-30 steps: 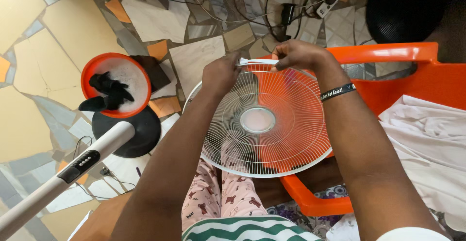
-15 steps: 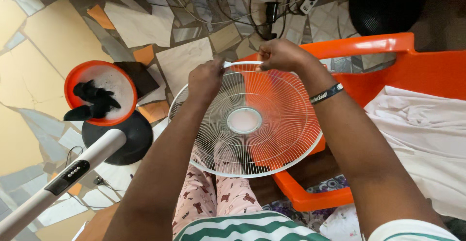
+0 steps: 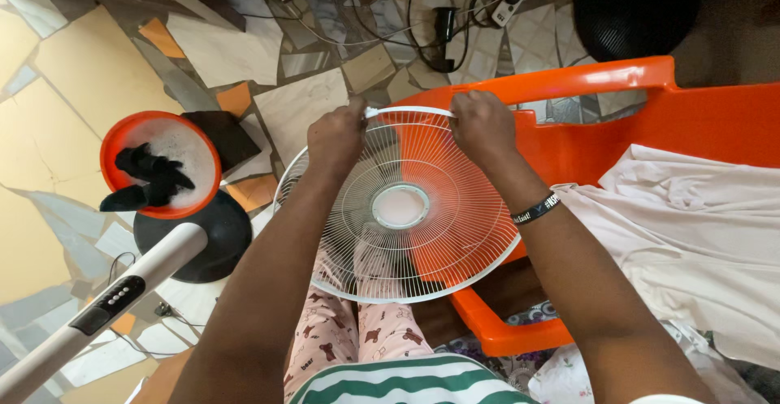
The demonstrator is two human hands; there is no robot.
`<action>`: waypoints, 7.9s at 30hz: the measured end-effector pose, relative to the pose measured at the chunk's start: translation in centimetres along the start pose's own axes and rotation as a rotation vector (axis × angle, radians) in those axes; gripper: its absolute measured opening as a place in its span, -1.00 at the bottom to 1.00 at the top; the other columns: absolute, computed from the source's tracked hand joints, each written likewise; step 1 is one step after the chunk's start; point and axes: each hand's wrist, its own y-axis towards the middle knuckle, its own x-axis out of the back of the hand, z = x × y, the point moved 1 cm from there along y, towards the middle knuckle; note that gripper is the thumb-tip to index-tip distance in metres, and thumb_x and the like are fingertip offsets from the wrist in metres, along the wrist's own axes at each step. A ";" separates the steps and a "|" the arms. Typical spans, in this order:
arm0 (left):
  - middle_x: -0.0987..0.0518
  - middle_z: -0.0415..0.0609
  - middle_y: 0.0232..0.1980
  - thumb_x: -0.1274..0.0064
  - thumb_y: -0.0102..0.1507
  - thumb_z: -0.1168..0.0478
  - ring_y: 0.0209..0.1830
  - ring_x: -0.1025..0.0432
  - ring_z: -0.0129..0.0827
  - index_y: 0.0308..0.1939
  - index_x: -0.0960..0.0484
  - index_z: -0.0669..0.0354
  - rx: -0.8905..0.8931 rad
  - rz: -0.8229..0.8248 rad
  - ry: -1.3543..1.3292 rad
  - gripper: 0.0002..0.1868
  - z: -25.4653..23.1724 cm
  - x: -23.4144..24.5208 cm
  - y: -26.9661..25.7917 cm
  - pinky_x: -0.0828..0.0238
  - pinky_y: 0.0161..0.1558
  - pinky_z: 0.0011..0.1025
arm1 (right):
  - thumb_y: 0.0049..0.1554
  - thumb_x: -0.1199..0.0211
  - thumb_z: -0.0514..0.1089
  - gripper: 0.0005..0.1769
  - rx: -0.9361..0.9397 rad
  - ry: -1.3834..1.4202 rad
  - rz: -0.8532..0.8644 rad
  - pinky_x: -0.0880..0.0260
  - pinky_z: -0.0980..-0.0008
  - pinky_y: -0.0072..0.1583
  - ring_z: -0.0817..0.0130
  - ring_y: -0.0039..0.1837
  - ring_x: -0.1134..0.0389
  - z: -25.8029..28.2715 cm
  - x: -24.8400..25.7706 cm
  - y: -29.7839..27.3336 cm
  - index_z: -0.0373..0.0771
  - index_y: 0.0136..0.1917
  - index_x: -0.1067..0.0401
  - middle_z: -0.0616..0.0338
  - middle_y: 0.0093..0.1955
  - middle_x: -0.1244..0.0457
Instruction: The person assembles a white pedestal fan by attaching the front wire cage to the fan head. They align the cage with the fan blades and secure it in place, completing the assembly of the fan unit.
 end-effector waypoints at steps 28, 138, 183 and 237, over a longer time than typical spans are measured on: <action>-0.67 0.06 -0.30 -0.14 0.34 0.06 -0.31 -0.55 0.08 -0.01 -0.56 0.05 0.159 -0.070 0.011 -0.77 0.5 4.0 -2.0 -0.39 -0.32 0.02 | 0.12 -0.36 -0.18 -0.81 -0.456 0.007 -0.116 -0.38 -0.04 -0.12 -0.16 -0.16 -0.38 -9.5 -4.7 -17.5 -0.30 -0.23 -0.43 -0.13 -0.22 -0.35; -0.62 0.24 -0.29 -0.04 0.32 0.09 -0.48 -0.56 -0.06 -0.03 -0.53 0.37 0.834 -0.339 -1.369 -0.65 15.0 32.5 -20.1 -0.55 -0.45 -0.07 | 0.08 0.00 -0.52 -0.33 -0.169 1.204 -0.057 -0.51 0.26 -0.03 0.25 -0.02 -0.44 15.0 34.7 4.2 -0.36 0.46 -0.12 -0.17 0.05 -0.35; -0.61 0.11 -0.21 -0.07 0.21 0.42 -0.26 -0.60 -0.10 -0.10 -0.59 0.33 1.120 -0.159 -1.105 -0.82 10.7 12.2 -24.1 -0.70 -0.24 -0.11 | 0.24 -0.02 -0.52 -0.44 -0.016 0.795 -0.002 -0.51 0.42 0.04 0.42 0.13 -0.45 13.7 33.9 6.4 -0.27 0.47 -0.32 0.07 0.15 -0.41; -0.54 -0.09 -0.32 -0.13 0.34 0.14 -0.57 -0.27 -0.43 0.29 -0.53 0.04 0.794 -0.335 -1.635 -0.57 12.5 9.2 -17.2 -0.02 -0.65 -0.45 | 0.26 -0.28 -0.33 -0.54 0.143 0.645 -0.033 -0.51 0.45 0.11 0.43 0.14 -0.48 17.7 39.4 10.1 -0.30 0.42 -0.40 0.04 0.13 -0.44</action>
